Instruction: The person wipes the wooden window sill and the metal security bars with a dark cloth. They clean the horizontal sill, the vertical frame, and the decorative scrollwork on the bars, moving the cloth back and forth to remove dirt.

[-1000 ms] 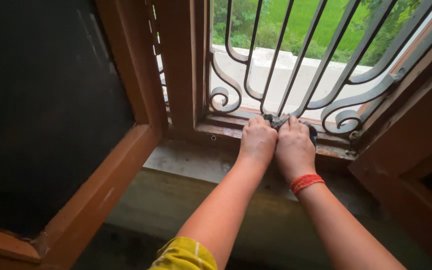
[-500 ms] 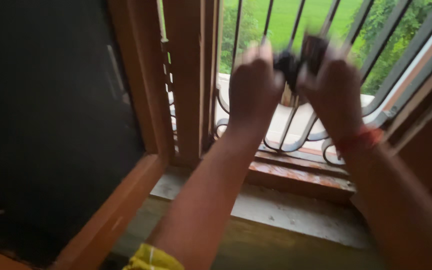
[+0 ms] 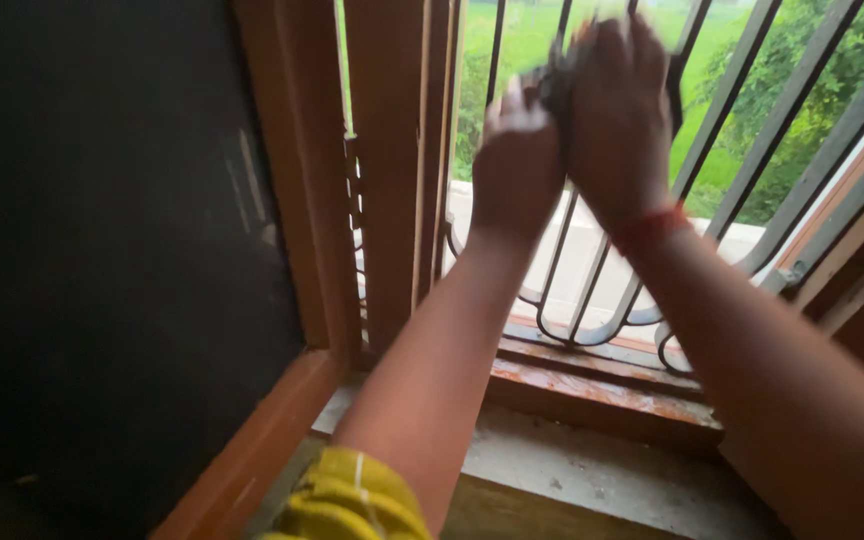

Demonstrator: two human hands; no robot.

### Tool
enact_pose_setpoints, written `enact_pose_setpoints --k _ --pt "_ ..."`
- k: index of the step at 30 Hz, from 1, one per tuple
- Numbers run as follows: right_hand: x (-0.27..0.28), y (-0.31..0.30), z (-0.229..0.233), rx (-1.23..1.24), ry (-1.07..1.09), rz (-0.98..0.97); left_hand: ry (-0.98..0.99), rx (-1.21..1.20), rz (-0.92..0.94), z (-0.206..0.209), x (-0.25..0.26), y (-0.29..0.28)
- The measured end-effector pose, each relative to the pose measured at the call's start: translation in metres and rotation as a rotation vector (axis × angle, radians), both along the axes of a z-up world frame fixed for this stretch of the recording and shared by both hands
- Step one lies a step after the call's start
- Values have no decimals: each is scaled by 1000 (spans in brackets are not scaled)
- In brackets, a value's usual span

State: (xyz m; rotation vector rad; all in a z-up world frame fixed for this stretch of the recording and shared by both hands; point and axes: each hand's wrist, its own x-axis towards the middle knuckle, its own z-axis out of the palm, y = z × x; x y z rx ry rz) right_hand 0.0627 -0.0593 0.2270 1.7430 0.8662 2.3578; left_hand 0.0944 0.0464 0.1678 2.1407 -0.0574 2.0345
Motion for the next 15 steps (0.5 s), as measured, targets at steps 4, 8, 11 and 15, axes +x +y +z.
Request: enact_pose_setpoints --k 4,8,11,15 --pt "-3 -3 -12 -51 204 3 148 -62 -130 8 -26 8" --pt "36 -26 31 -170 349 -142 146 -124 -301 69 -24 17" --pt "71 -27 73 -205 301 -215 64 -68 -297 117 -6 22" --pt "88 -15 98 -222 244 -295 -76 63 -184 141 10 27"
